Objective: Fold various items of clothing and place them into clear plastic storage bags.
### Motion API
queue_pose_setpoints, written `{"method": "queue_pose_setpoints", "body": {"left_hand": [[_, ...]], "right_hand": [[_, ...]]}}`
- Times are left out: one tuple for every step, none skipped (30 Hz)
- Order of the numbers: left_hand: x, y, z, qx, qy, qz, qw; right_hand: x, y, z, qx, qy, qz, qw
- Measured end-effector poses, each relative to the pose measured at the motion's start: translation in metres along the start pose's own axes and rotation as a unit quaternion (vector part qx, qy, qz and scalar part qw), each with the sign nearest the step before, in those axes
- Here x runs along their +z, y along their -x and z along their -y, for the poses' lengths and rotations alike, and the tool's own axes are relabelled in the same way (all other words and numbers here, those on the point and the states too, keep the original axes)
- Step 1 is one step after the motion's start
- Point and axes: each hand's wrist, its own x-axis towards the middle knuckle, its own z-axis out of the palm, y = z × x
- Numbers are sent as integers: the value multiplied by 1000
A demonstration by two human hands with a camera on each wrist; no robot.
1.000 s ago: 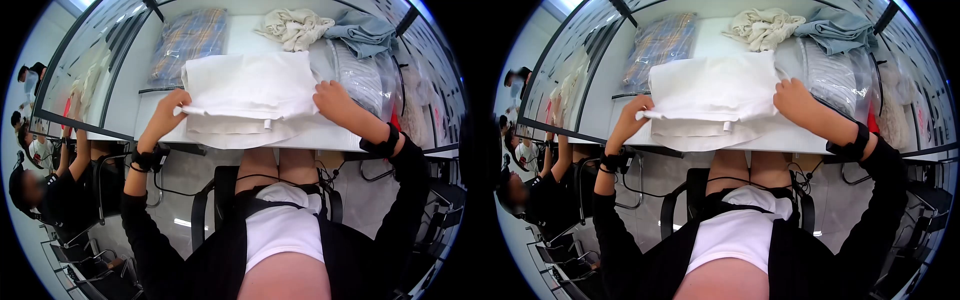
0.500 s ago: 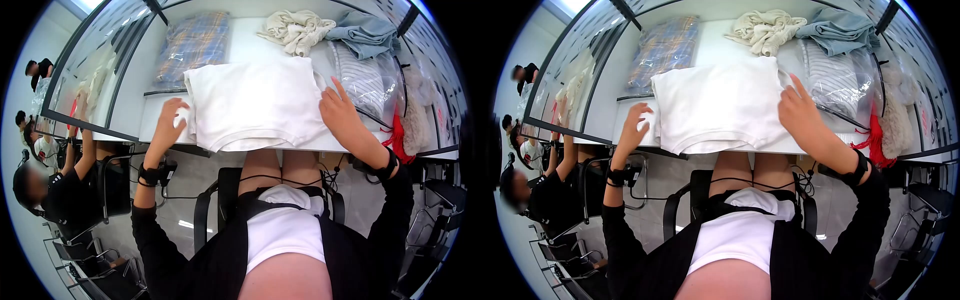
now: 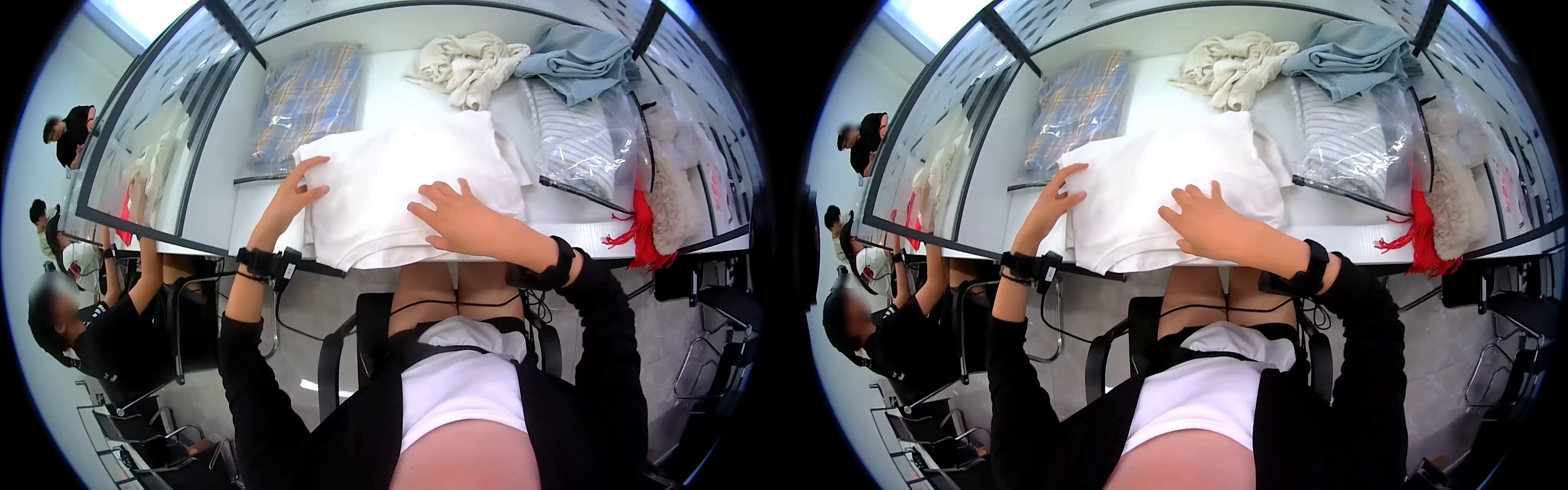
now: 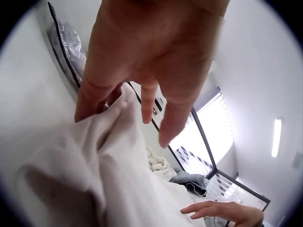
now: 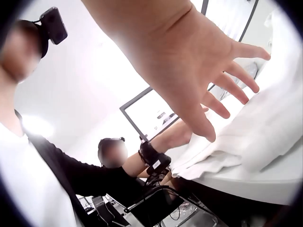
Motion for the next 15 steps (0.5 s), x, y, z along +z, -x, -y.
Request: {"method": "queue_pose_setpoints", "body": {"left_hand": [[2, 3, 0, 6, -14, 3, 1000], [5, 7, -2, 11, -27, 6, 1000], [9, 11, -11, -16, -29, 23, 999], [11, 12, -10, 4, -30, 17, 999], [12, 14, -9, 23, -31, 11, 999], [11, 14, -9, 42, -34, 5, 999], [10, 15, -12, 24, 4, 2, 1000], [10, 14, -19, 33, -8, -7, 999], [10, 14, -31, 42, -21, -15, 999], [10, 14, -45, 51, -33, -23, 998], [13, 14, -68, 32, -53, -31, 998], [17, 9, -82, 35, -63, -35, 997], [21, 2, -93, 40, -72, -39, 996], [27, -6, -106, 43, -80, -43, 995], [37, -16, -123, 52, -89, -37, 994]], "right_hand": [[-1, 4, -3, 28, -15, 11, 999], [0, 8, -7, 55, -31, 23, 998], [2, 10, -14, 69, -42, 44, 996], [5, 14, -19, 61, -53, 26, 996], [10, 19, -25, 51, -64, 8, 997], [14, 23, -29, 41, -76, -11, 996], [18, 26, -33, 39, -86, -24, 995], [22, 29, -36, 36, -96, -37, 994], [24, 32, -39, 33, -105, -51, 993], [24, 34, -40, 30, -113, -56, 992], [23, 36, -41, 28, -121, -62, 990], [22, 36, -43, 25, -127, -69, 989], [20, 36, -45, 20, -141, -81, 987], [20, 36, -47, 14, -155, -90, 984], [19, 38, -49, 8, -169, -99, 981]]}}
